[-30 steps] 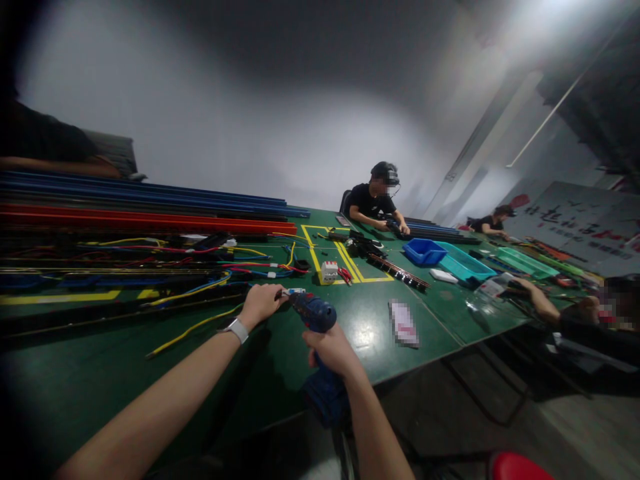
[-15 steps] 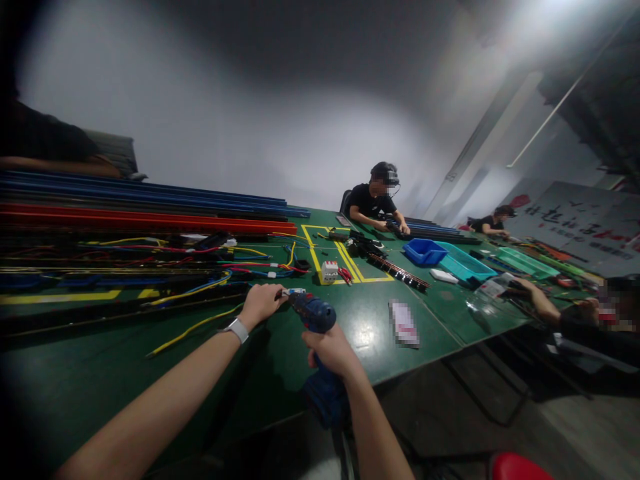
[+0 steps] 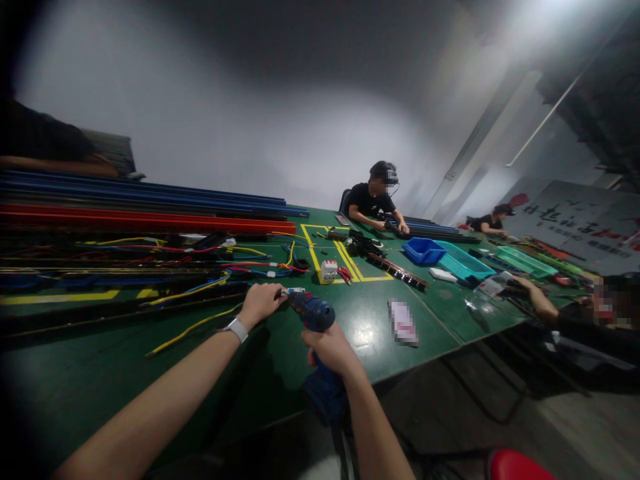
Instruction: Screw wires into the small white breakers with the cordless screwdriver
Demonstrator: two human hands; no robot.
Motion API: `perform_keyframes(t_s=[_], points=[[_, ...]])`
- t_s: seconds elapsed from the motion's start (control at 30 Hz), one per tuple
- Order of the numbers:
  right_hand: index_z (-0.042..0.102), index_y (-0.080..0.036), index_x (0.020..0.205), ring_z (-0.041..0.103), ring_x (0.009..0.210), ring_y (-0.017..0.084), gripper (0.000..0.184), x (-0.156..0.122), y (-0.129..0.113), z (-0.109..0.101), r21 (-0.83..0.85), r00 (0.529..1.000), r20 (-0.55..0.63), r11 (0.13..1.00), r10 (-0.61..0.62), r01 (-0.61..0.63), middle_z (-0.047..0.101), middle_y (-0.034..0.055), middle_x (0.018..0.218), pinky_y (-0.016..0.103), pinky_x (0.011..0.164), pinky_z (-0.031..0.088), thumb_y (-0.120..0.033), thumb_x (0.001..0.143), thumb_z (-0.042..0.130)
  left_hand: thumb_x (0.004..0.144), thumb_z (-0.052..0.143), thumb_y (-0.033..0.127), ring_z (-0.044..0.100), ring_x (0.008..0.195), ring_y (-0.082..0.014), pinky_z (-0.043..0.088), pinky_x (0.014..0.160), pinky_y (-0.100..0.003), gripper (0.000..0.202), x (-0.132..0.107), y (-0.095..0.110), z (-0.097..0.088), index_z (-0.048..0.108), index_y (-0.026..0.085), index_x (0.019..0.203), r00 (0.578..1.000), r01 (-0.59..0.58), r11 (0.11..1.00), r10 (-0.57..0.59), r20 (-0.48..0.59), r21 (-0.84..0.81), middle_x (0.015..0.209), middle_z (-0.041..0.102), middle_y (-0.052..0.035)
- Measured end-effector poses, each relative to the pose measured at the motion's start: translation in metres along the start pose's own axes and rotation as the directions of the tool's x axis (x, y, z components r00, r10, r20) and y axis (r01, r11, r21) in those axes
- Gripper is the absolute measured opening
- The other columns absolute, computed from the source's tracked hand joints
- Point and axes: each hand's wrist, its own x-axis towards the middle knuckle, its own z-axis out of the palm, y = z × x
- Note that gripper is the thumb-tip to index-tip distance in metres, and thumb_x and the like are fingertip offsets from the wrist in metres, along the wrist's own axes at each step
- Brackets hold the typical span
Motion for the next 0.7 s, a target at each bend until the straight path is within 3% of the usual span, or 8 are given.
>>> perform_keyframes(t_s=[0.7], points=[[0.053, -0.017, 0.082, 0.053, 0.038, 0.011, 0.013, 0.0018, 0.0030, -0.0008, -0.012, 1.000, 0.007, 1.000, -0.002, 0.002, 0.047, -0.0071, 0.052, 0.021, 0.041, 0.036, -0.025, 0.074, 0.058, 0.087, 0.048, 0.055, 0.063, 0.095, -0.0268, 0.035, 0.081, -0.036, 0.039, 0.0024, -0.0035, 0.0050, 0.067, 0.026, 0.105, 1.000, -0.013, 1.000, 0.013, -0.001, 0.015, 0.097, 0.072, -0.0092]])
